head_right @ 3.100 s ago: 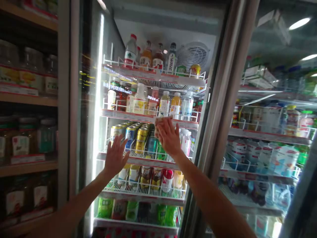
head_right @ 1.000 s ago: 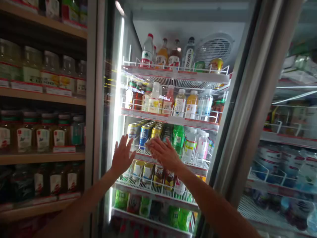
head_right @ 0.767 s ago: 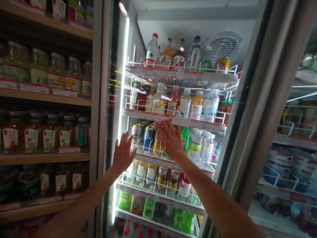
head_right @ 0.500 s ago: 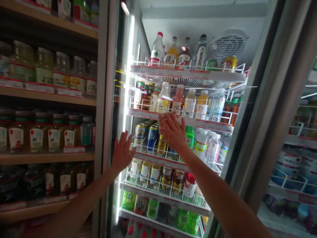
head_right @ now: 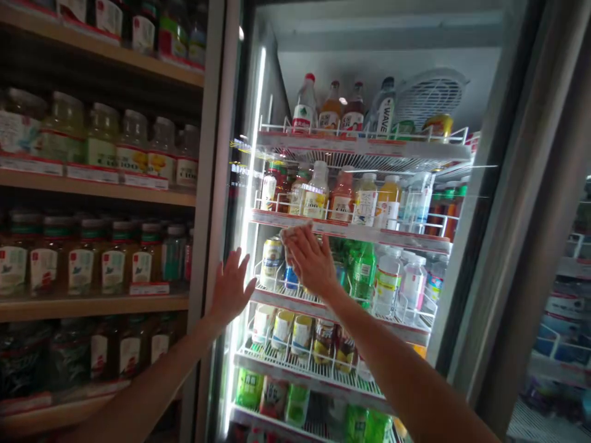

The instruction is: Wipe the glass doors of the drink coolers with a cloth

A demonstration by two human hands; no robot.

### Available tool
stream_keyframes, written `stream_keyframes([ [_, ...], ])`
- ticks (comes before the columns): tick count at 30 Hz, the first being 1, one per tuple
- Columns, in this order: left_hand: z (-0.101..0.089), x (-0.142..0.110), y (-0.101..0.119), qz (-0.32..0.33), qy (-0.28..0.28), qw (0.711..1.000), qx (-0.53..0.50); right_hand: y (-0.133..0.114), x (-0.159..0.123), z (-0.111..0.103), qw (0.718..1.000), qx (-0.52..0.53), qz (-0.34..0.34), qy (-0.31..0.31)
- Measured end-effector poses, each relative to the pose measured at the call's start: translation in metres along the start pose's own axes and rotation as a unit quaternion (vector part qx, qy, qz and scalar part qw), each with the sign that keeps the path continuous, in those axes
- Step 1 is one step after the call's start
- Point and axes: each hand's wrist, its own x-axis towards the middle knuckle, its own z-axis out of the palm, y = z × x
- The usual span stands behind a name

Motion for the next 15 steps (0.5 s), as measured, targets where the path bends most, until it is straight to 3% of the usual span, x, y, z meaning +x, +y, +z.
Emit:
stream_keyframes([
  [2,-0.001,0.001,-0.008,0.002,0.005,1.0,0.001,-0.012,-0.001,0.004,0.997,0.022,-0.076,-0.026],
  [4,-0.002,0.002,-0.017,0.001,0.013,1.0,0.0,-0.016,0.006,0.007,0.995,0.029,-0.096,-0.03],
  [9,-0.006,-0.001,-0.034,-0.011,0.017,1.0,0.003,-0.024,0.04,0.016,0.999,0.005,0.042,0.026],
  [13,-0.014,-0.009,-0.046,-0.017,0.014,1.0,0.009,-0.055,0.042,0.026,0.995,0.046,-0.09,-0.02],
  [15,-0.019,-0.013,-0.054,-0.024,0.004,1.0,0.006,-0.063,0.049,0.028,0.992,0.062,-0.102,-0.029],
])
